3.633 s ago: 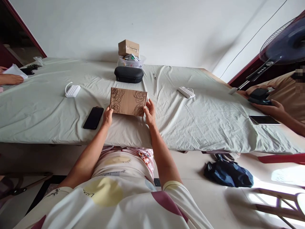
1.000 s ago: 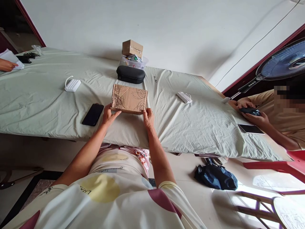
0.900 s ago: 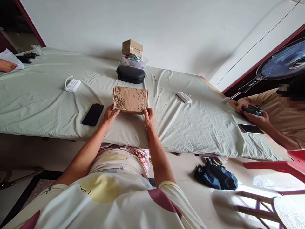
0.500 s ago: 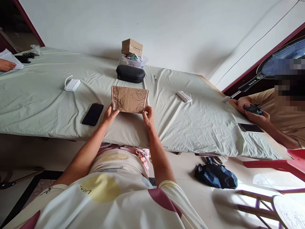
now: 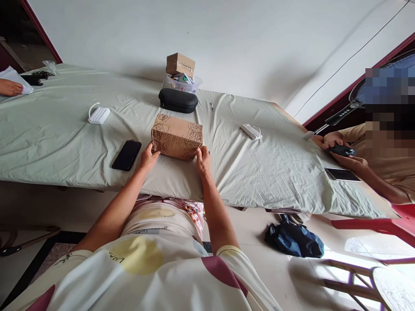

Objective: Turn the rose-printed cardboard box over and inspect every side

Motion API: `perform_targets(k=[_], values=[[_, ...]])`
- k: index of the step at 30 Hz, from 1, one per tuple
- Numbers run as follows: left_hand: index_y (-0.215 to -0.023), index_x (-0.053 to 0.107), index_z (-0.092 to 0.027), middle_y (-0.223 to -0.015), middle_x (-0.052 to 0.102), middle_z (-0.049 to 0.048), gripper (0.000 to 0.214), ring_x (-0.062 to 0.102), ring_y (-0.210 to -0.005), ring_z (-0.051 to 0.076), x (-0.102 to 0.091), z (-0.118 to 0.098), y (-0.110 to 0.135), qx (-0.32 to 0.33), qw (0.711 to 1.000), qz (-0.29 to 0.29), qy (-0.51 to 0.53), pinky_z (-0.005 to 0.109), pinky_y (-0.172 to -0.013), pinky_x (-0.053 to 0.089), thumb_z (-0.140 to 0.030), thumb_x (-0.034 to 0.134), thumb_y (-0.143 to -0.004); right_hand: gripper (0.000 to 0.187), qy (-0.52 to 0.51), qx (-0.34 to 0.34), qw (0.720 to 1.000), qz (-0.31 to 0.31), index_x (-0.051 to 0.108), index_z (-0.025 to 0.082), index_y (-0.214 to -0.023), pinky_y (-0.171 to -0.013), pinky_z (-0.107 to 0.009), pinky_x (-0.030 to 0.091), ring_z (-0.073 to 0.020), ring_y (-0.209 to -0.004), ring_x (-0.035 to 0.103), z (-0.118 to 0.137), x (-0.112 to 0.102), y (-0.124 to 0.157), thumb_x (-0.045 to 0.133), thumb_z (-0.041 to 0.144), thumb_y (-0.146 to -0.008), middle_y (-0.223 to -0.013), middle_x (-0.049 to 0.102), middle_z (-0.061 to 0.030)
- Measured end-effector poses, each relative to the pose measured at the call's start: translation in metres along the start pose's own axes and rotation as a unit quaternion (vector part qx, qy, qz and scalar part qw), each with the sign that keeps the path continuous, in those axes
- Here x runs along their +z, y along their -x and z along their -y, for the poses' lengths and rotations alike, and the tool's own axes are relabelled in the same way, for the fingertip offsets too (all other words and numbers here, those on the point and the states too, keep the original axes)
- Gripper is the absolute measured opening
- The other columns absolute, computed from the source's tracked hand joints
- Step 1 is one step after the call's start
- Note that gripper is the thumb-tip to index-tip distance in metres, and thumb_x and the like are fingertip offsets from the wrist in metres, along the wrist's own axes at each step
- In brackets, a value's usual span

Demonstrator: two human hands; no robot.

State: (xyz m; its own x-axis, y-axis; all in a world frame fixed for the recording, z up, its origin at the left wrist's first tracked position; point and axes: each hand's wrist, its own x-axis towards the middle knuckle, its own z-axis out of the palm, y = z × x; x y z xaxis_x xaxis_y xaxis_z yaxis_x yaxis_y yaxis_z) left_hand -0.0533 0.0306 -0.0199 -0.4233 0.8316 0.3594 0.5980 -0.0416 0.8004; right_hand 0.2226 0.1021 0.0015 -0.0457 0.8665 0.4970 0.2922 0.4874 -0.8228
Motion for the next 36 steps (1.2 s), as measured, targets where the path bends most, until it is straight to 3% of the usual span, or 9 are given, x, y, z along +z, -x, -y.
perform_targets(k=[5,7,14,17,20,23,26,31,36], values=[[-0.137,0.063,-0.022,-0.136,0.074,0.0138,0.055,0.069,-0.132,0.032,0.002,0.005,-0.002,0.021,1.0,-0.013,0.01,0.049,-0.118,0.055,-0.009,0.069,-0.084,0.077,-0.012,-0.039,0.999,0.004,0.056,0.023,-0.144,-0.08,-0.04,0.055,-0.0212,-0.075,0.068,0.002,0.0,0.003,0.058,0.08,-0.093,-0.079,0.07,0.0006],[-0.143,0.059,-0.02,-0.143,0.07,0.0164,0.062,0.064,-0.139,0.034,0.003,0.007,-0.002,0.022,0.999,-0.023,0.003,0.05,-0.123,0.051,-0.007,0.067,-0.082,0.081,-0.007,-0.05,0.998,0.022,0.053,0.022,-0.15,-0.078,-0.038,0.055,-0.0201,-0.072,0.067,0.002,0.0,0.003,0.06,0.079,-0.092,-0.077,0.069,0.0021],[-0.17,0.016,-0.011,-0.17,0.039,0.0275,0.104,0.041,-0.16,0.04,0.008,0.005,0.003,0.081,0.996,-0.035,-0.002,0.054,-0.132,0.037,-0.009,0.071,-0.081,0.075,0.028,-0.106,0.992,0.069,0.057,0.022,-0.141,-0.069,-0.032,0.054,-0.0177,-0.068,0.066,0.006,0.007,0.008,0.062,0.079,-0.092,-0.079,0.072,0.0001],[-0.169,0.02,-0.01,-0.174,0.027,0.0307,0.107,0.027,-0.164,0.047,0.009,-0.002,0.007,0.114,0.992,-0.037,-0.028,0.063,-0.134,0.028,-0.017,0.079,-0.08,0.071,0.041,-0.13,0.987,0.079,0.055,0.023,-0.14,-0.068,-0.032,0.053,-0.0167,-0.065,0.063,0.01,0.011,0.012,0.062,0.077,-0.094,-0.075,0.071,0.0013],[-0.169,0.024,-0.013,-0.178,0.015,0.029,0.105,0.016,-0.166,0.05,0.007,-0.008,0.011,0.139,0.989,-0.043,-0.036,0.067,-0.133,0.023,-0.037,0.082,-0.085,0.068,0.05,-0.15,0.984,0.085,0.054,0.025,-0.138,-0.066,-0.031,0.053,-0.0166,-0.063,0.061,0.014,0.014,0.016,0.061,0.077,-0.094,-0.073,0.069,0.0024],[-0.169,0.026,-0.014,-0.18,0.006,0.0272,0.106,0.007,-0.168,0.05,0.003,-0.009,0.011,0.15,0.986,-0.061,-0.031,0.066,-0.134,0.021,-0.064,0.075,-0.089,0.068,0.057,-0.17,0.979,0.095,0.055,0.025,-0.137,-0.067,-0.031,0.054,-0.0172,-0.064,0.062,0.018,0.014,0.018,0.061,0.077,-0.094,-0.074,0.069,0.0012],[-0.17,0.026,-0.016,-0.18,0.007,0.0257,0.109,0.008,-0.168,0.047,0.001,-0.007,0.01,0.16,0.985,-0.059,-0.027,0.062,-0.135,0.02,-0.08,0.064,-0.09,0.059,0.064,-0.203,0.971,0.113,0.06,0.024,-0.133,-0.07,-0.031,0.055,-0.0166,-0.065,0.063,0.021,0.015,0.021,0.06,0.071,-0.098,-0.074,0.069,0.0005],[-0.17,0.029,-0.02,-0.179,0.019,0.0254,0.107,0.023,-0.166,0.043,0.009,-0.009,0.011,0.243,0.97,0.013,-0.02,0.058,-0.133,0.027,-0.087,0.054,-0.091,0.042,0.088,-0.29,0.935,0.184,0.067,0.02,-0.133,-0.077,-0.03,0.058,-0.0163,-0.073,0.069,0.031,0.026,0.026,0.052,0.051,-0.108,-0.088,0.075,-0.0051],[-0.168,0.034,-0.02,-0.181,0.011,0.0247,0.101,0.021,-0.167,0.045,0.017,-0.016,0.011,0.305,0.951,-0.021,-0.038,0.06,-0.132,0.029,-0.081,0.06,-0.092,0.039,0.146,-0.328,0.909,0.212,0.071,0.019,-0.128,-0.081,-0.03,0.061,-0.0175,-0.082,0.073,0.035,0.033,0.03,0.047,0.045,-0.111,-0.098,0.077,-0.0092]])
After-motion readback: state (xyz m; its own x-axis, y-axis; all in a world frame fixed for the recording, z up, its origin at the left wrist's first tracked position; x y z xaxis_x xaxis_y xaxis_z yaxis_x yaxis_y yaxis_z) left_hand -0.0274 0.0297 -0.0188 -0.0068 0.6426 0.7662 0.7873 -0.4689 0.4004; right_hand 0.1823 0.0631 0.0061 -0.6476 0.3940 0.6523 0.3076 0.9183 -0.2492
